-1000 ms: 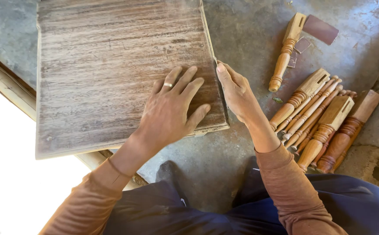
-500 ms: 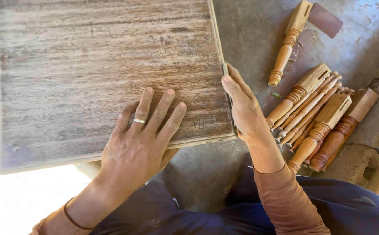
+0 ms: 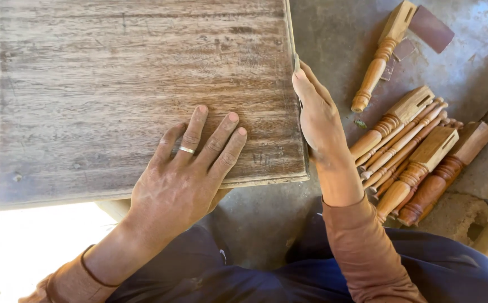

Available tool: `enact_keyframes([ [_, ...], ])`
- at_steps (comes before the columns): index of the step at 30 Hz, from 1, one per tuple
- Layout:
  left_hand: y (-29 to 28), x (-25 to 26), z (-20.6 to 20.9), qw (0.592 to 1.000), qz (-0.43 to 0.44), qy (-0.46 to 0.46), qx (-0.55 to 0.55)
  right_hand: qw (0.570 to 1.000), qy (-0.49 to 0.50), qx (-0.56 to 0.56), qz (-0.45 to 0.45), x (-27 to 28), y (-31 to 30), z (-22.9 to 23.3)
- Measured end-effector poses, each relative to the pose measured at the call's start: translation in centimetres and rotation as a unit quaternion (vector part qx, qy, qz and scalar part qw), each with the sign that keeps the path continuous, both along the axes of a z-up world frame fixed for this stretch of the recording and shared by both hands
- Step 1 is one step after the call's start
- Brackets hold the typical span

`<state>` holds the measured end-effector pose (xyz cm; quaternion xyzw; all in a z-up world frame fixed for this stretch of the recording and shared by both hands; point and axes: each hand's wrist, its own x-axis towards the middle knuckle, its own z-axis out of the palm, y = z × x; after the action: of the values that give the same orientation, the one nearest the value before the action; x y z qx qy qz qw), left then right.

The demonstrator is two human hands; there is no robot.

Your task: Sanding the wooden seat and frame of a chair using sandpaper

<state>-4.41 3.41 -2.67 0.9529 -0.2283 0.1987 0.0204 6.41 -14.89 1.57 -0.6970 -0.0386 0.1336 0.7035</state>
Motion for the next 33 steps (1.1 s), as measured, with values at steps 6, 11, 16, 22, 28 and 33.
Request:
enact_keyframes([
  [6,-0.2,0.0,-0.2,1.000,0.005,0.005,0.008,0.983,-0.078,-0.166,-0.002,5.0,1.3,-0.1],
  [11,-0.1,-0.1,0.3,1.000,0.013,0.004,0.011,0.987,-0.128,-0.074,0.059,4.3,0.6,-1.1],
  [16,-0.1,0.0,0.2,1.000,0.007,0.009,0.011,0.999,0.003,0.045,-0.007,2.7,0.9,-0.1],
  [22,-0.2,0.1,0.6,1.000,0.009,0.015,0.011,0.993,-0.118,0.016,0.021,9.3,1.0,-2.7],
  [28,-0.1,0.2,0.4,1.000,0.010,0.009,0.002,0.999,-0.030,0.018,0.009,5.3,1.1,-0.6],
  [33,-0.3,-0.1,0.8,1.000,0.005,0.020,-0.011,0.995,-0.098,0.031,0.005,12.1,2.4,-2.4],
])
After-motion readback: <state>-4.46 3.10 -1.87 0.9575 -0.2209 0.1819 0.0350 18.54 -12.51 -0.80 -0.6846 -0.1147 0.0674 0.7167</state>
